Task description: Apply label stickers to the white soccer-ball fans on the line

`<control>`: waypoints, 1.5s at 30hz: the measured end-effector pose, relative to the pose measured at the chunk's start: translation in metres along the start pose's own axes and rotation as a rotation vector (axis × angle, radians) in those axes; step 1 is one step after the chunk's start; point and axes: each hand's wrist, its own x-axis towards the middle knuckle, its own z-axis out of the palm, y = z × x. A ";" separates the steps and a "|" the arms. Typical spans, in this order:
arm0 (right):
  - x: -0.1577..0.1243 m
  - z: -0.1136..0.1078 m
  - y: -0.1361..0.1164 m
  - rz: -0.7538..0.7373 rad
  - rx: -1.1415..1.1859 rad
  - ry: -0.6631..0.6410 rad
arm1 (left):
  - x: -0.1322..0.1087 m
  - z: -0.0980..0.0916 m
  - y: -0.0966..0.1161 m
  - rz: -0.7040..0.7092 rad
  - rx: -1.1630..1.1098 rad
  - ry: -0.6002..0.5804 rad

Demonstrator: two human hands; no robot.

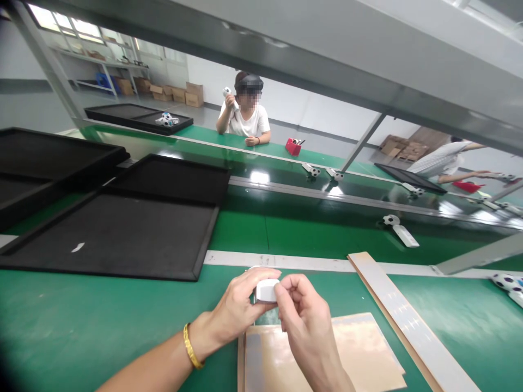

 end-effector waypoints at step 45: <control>0.000 -0.001 0.002 0.006 0.051 0.009 | 0.001 0.000 0.001 0.034 0.014 0.009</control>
